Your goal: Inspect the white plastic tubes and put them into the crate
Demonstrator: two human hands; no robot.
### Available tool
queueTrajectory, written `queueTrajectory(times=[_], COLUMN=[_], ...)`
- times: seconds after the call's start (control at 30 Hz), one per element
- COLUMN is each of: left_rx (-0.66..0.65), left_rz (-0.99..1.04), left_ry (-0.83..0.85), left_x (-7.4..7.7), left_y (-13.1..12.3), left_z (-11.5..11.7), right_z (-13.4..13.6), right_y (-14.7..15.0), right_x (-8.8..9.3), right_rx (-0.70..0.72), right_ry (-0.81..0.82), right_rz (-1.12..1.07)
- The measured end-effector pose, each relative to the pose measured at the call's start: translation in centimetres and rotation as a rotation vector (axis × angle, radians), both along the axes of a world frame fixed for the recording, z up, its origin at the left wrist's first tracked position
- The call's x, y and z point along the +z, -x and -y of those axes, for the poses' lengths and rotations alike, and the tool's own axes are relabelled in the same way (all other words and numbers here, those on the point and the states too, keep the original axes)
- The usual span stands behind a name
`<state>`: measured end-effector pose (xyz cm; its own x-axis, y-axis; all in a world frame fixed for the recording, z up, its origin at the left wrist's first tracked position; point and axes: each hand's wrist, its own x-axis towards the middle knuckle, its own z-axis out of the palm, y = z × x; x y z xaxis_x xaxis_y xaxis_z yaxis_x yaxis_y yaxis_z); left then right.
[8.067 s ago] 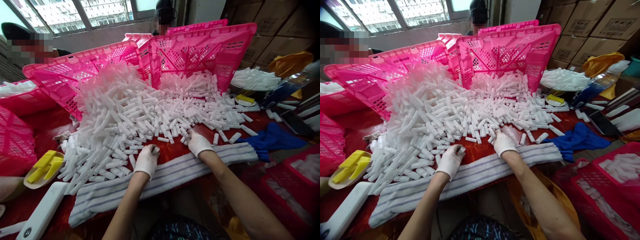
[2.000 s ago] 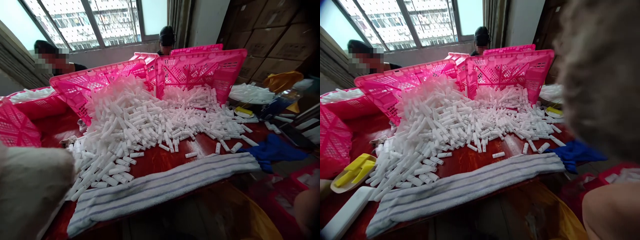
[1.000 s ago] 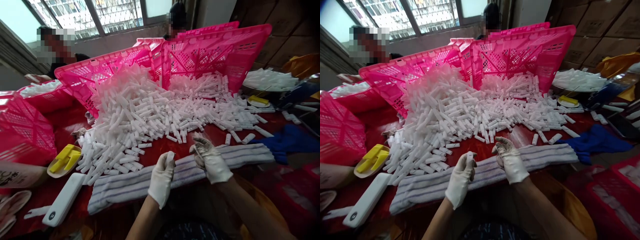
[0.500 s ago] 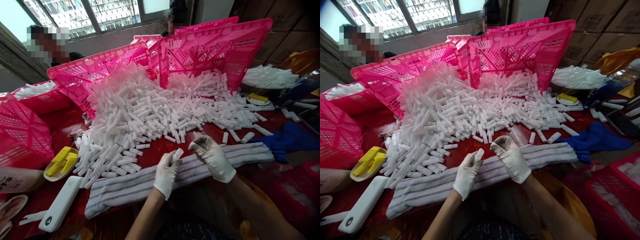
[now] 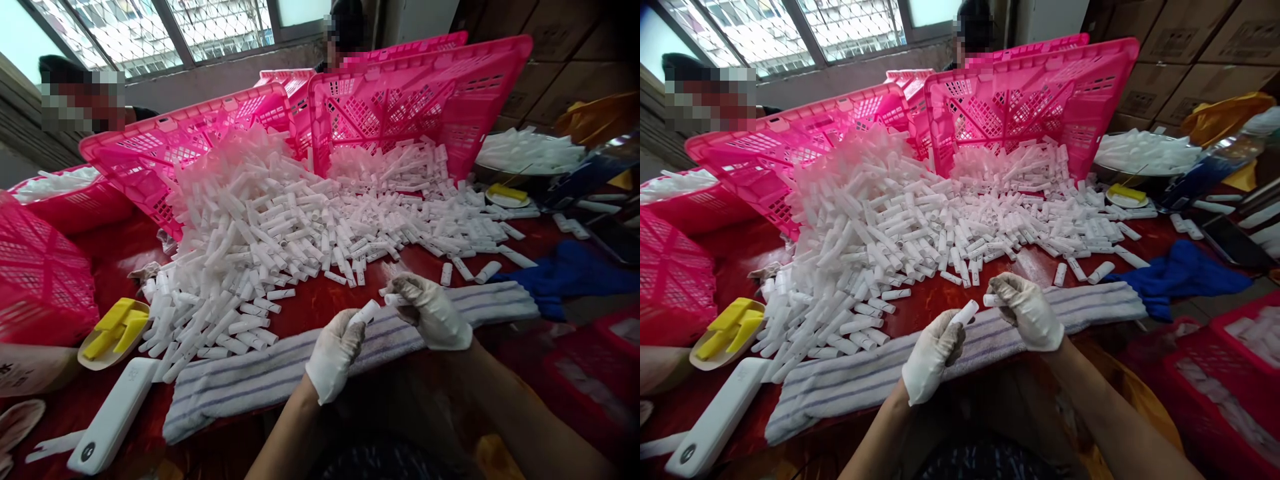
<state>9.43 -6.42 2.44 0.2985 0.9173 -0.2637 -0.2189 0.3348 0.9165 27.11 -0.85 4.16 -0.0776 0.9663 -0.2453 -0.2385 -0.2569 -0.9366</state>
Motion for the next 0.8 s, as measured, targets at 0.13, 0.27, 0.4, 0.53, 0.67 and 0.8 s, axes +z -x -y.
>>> queueTrajectory(times=[0.13, 0.27, 0.4, 0.53, 0.67, 0.8], left_rx=[-0.048, 0.044, 0.068, -0.015, 0.055, 0.088], left_rz=[-0.102, -0.359, -0.420, -0.410, -0.490, -0.310], left_ry=[-0.023, -0.193, -0.159, -0.166, -0.315, -0.138], left_x=[0.4, 0.2, -0.6, -0.7, -0.5, -0.9], left_y=[-0.2, -0.9, -1.1, -0.8, -1.1, -1.8], left_z=[0.2, 0.4, 0.4, 0.5, 0.5, 0.2], right_z=[0.0, 0.0, -0.4, -1.1, -1.0, -0.2], right_y=[0.0, 0.3, 0.0, -0.1, 1.0, 1.4], right_x=[0.9, 0.9, 0.7, 0.8, 0.8, 0.3], right_rx=[0.043, 0.196, 0.267, 0.370, 0.371, 0.346], right_ry=[-0.013, -0.120, -0.255, -0.228, -0.214, -0.161], right_rz=[0.093, 0.388, 0.513, 0.542, 0.502, 0.376])
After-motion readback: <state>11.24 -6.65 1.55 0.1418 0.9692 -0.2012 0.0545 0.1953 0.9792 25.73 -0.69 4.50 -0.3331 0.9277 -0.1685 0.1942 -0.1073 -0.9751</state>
